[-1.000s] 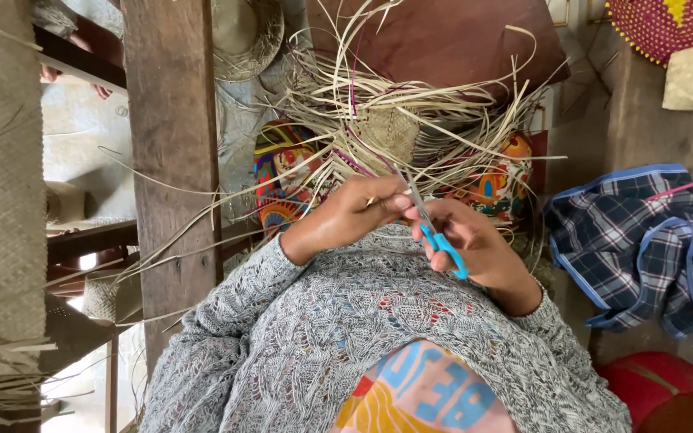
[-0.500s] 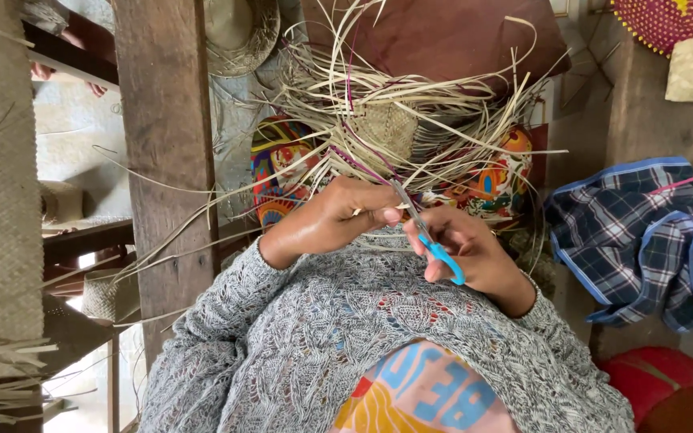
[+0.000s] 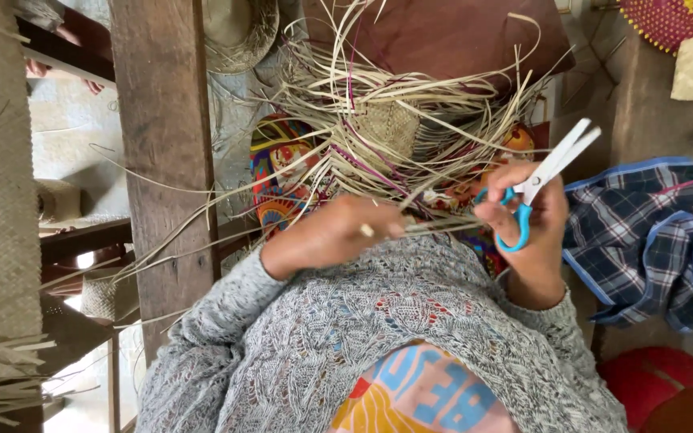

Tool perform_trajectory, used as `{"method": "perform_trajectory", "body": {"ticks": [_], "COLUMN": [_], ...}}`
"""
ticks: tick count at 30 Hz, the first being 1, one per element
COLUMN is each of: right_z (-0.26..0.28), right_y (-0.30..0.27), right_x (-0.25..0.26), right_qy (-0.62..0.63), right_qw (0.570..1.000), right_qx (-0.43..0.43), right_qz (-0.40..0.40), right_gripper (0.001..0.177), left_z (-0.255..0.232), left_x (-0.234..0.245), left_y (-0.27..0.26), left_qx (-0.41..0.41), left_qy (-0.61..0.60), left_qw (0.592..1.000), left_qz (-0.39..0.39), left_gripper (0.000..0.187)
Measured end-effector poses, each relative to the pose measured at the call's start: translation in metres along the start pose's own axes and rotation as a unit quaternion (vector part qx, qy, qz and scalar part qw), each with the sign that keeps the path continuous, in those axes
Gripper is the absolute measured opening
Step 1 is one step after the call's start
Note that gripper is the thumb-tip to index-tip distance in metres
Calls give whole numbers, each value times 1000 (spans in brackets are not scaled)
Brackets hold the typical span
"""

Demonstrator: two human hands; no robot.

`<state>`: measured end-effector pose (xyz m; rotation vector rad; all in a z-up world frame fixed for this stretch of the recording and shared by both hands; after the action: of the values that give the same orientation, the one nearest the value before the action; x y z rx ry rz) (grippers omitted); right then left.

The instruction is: Weaving straw material to create a circular base, using scissors to trim excess strands.

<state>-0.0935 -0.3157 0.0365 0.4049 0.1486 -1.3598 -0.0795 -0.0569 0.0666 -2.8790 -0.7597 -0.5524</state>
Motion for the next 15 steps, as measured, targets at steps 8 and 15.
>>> {"method": "perform_trajectory", "body": {"ticks": [8, 15], "right_z": [9, 49], "right_y": [6, -23], "right_x": [-45, 2], "right_qy": [-221, -245], "right_qw": [963, 968], "right_qx": [72, -41], "right_qz": [140, 32], "right_gripper": [28, 25], "left_z": [-28, -45], "left_x": [29, 106], "left_y": [-7, -90], "left_qx": [-8, 179], "left_qy": [-253, -174], "left_qw": [964, 880], "left_qz": [-88, -405], "left_gripper": [25, 21]}}
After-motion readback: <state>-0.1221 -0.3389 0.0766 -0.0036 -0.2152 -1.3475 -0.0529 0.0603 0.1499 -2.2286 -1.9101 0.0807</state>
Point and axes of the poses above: each hand's wrist, its own y-axis towards the middle knuckle, its own x-axis out of the back of the hand, z = x × y, the point moved 2 cm from there along y, towards the middle knuckle, and after that the axes turned 3 degrees about z, right-handed, at the moved point
